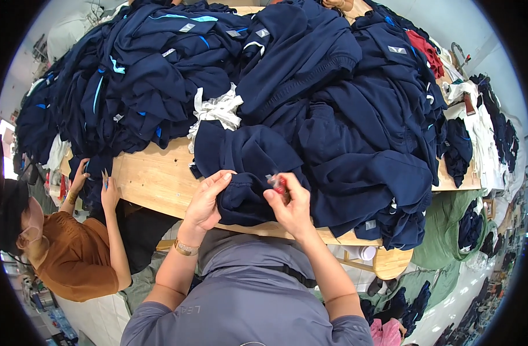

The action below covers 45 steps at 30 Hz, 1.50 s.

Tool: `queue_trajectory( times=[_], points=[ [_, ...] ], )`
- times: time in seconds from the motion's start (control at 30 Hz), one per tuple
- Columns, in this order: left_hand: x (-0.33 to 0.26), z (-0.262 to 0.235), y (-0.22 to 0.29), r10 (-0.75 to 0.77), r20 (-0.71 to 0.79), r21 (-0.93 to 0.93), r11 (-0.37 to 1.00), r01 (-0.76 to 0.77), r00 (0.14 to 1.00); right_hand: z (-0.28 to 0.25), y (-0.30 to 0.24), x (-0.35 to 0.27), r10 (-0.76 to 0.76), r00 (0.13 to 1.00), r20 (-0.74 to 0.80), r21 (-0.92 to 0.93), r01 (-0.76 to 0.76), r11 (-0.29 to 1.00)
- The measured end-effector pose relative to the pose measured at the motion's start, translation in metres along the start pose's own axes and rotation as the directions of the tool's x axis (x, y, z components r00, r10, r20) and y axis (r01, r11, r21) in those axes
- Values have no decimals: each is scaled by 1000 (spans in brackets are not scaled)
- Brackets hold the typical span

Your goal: Trimming loose threads from blue garments using a pair of thread snips.

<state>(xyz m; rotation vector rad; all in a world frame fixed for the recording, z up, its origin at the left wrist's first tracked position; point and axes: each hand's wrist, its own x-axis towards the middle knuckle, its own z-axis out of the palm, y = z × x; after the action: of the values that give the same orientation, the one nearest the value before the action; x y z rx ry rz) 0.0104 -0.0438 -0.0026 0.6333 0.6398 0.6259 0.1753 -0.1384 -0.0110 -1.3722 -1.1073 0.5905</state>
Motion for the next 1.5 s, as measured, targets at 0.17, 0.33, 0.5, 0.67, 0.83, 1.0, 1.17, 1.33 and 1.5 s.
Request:
queue_trajectory(
  times=[0.17, 0.33, 0.5, 0.67, 0.83, 1.0, 1.17, 1.33, 1.5],
  points=[
    [1, -1, 2, -43, 28, -75, 996, 45, 999, 0, 4, -2, -226, 967, 114, -417, 253, 873],
    [-1, -1, 3, -55, 32, -94, 994, 58, 998, 1, 0, 0, -285, 937, 201, -519, 349, 780],
    [-3, 3, 3, -40, 44, -60, 997, 43, 998, 2, 0, 5, -347, 914, 208, -546, 403, 734],
    [-4, 7, 3, 41, 38, 20, 999, -42, 998, 1, -1, 6, -364, 906, 214, -552, 420, 720],
    [-5, 10, 1, 148, 13, 136, 980, -148, 989, -1, -6, 5, -315, 924, 217, -537, 383, 752],
    [-7, 13, 0, 242, 8, 253, 938, -236, 970, 2, -10, 5, -332, 916, 224, -524, 400, 752],
    [-10, 19, 1, 291, -3, 336, 901, -273, 957, 2, -12, 3, -269, 932, 242, -542, 360, 760],
    [-12, 18, 1, 323, 31, 412, 858, -307, 946, 2, -16, 2, -225, 943, 245, -559, 328, 762],
    [-11, 17, -1, 338, 40, 413, 852, -323, 940, 3, -17, 4, -268, 937, 225, -533, 349, 771]
  ],
)
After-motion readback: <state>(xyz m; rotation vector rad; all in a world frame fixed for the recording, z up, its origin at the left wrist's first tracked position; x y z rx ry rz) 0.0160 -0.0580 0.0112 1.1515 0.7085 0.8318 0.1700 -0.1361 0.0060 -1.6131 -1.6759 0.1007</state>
